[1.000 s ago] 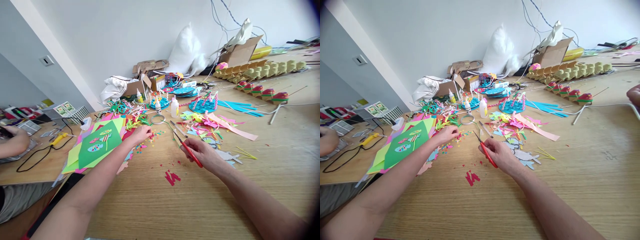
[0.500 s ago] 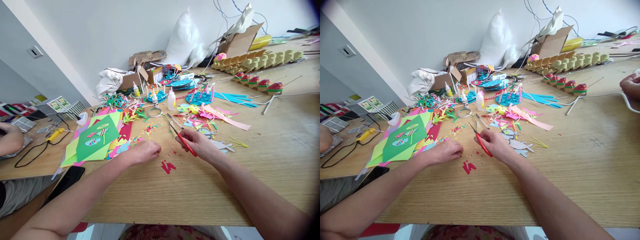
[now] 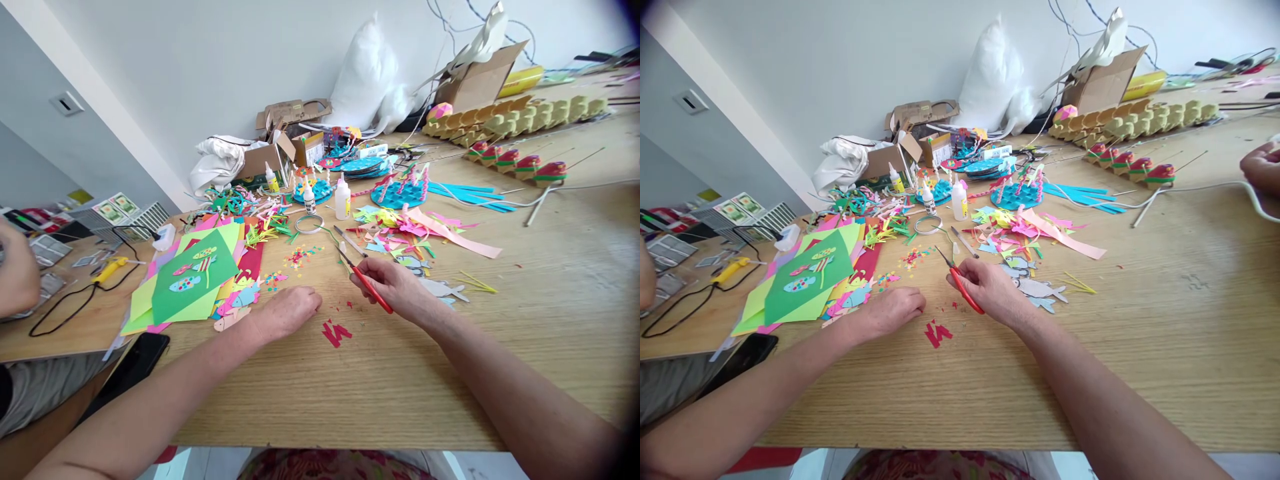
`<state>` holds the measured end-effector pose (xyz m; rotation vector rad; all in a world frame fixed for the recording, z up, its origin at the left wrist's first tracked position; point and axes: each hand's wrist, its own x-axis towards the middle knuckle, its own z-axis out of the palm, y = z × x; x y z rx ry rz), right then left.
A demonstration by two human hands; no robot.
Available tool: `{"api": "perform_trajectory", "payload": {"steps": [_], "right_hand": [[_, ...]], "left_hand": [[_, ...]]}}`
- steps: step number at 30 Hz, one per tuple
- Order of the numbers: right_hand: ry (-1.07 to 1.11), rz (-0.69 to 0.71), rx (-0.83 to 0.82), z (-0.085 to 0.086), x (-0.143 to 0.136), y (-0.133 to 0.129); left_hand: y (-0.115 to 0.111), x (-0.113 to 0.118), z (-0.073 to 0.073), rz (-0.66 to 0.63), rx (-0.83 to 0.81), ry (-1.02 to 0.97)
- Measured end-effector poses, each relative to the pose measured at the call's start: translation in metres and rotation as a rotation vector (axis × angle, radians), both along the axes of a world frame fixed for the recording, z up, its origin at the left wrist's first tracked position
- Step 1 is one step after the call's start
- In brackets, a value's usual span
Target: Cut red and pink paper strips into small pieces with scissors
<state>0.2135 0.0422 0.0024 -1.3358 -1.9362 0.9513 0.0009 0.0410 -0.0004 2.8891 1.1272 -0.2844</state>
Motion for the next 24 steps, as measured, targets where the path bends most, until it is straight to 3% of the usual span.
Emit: {"api": "perform_trajectory", "payload": {"steps": [6,12,17,24], "right_hand": [[-0.010,-0.002,0.006,0.000,0.000,0.000],[0.006,-0.011,-0.005,0.001,0.000,0.000],[0.011,0.002,0.007,0.000,0.001,0.000],[0.002,-0.003,0.011,0.000,0.001,0.000]], "left_hand": [[-0.007,0.003,0.002,0.007,0.068,0.036],[-0.007,0.004,0.005,0.059,-0.015,-0.088],[-0.010,0.011,0.002,0.031,-0.059,-0.179],[-0.007,0.013,-0.004,-0.043,-0.076,-0.162]]}}
